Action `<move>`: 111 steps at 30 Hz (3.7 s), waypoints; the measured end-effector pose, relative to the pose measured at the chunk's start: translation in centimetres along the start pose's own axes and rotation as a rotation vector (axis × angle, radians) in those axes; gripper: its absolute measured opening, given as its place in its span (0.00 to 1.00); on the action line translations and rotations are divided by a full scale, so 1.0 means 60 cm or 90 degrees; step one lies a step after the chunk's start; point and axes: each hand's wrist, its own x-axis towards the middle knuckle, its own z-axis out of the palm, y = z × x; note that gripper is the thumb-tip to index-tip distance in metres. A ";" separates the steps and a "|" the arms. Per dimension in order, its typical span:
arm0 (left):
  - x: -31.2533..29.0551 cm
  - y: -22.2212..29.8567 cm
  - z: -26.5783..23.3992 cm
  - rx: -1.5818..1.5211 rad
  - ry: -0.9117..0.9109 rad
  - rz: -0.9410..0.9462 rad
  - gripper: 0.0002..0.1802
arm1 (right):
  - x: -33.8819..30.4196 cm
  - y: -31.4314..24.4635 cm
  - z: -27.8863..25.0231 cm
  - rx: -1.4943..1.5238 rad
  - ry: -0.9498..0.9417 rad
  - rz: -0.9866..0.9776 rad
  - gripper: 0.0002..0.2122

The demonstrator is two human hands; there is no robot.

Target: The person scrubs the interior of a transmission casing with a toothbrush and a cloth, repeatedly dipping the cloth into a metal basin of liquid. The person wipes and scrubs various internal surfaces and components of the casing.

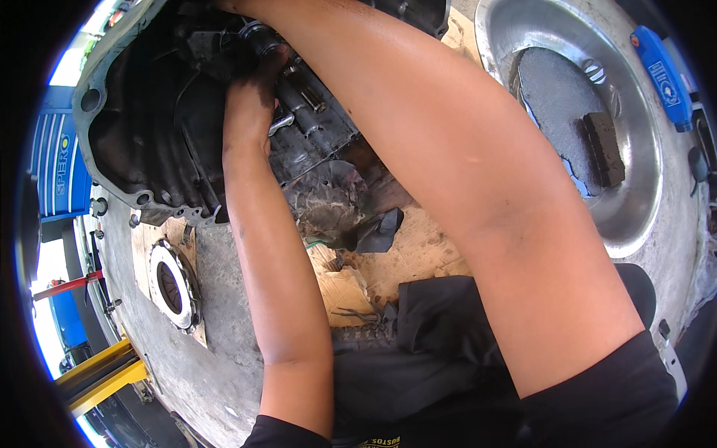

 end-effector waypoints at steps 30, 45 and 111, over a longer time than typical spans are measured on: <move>-0.011 0.013 -0.003 -0.032 0.036 0.101 0.23 | -0.008 0.023 -0.003 -0.101 -0.011 -0.028 0.14; 0.003 -0.010 -0.001 0.207 -0.003 0.201 0.15 | -0.007 0.093 0.079 -0.183 0.065 -0.162 0.14; 0.040 -0.070 -0.007 0.436 0.022 0.391 0.17 | -0.043 -0.123 0.045 -0.161 -0.298 -0.038 0.13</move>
